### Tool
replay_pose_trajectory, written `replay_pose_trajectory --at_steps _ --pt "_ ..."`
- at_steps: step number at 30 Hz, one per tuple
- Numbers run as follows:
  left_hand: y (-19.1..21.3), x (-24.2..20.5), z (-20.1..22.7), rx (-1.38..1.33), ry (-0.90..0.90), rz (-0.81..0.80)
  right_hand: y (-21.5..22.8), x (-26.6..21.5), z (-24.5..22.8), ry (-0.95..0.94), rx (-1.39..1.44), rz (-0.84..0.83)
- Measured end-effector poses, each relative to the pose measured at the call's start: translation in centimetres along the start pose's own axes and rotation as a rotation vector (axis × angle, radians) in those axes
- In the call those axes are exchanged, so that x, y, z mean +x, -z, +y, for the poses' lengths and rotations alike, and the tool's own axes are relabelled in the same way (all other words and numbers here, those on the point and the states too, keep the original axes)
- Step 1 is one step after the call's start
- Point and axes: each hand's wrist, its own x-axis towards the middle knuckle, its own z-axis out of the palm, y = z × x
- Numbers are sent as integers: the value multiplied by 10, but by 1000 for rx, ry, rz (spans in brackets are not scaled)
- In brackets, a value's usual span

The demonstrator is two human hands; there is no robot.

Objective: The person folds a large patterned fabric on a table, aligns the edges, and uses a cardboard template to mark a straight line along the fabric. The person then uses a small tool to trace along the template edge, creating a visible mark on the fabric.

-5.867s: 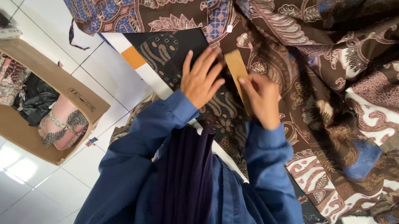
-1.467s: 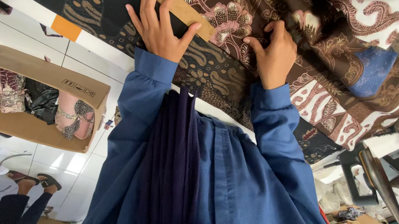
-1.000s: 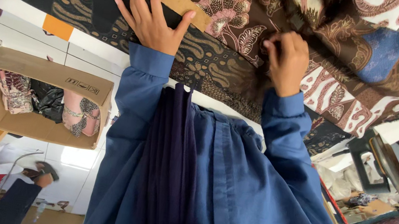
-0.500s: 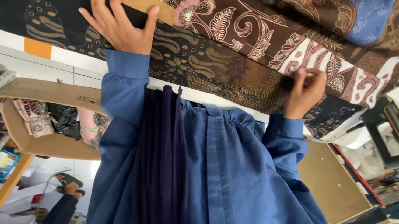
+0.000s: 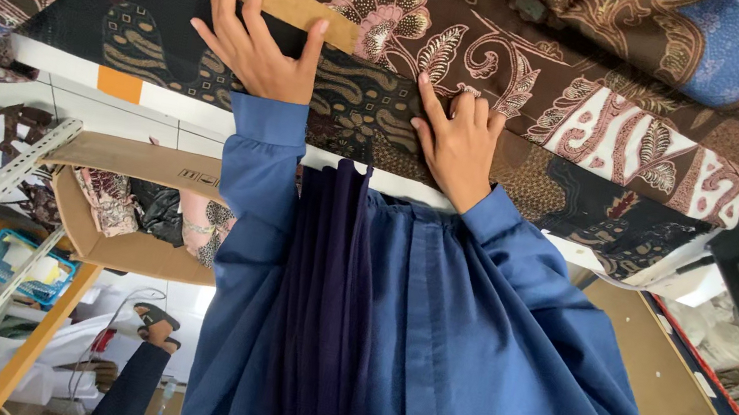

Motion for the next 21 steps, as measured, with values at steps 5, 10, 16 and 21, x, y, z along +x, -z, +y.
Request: replay_pose_trajectory --at_steps 5,10,16,21 --pt "0 -3 -1 18 26 -43 -3 -5 -2 4 16 -7" --pt "2 0 2 54 37 -57 -2 -3 -2 -6 14 -29" --pt "4 0 5 71 56 -60 6 6 -13 24 62 -36" --pt "5 -1 7 82 75 -100 1 24 -34 76 -3 -53"
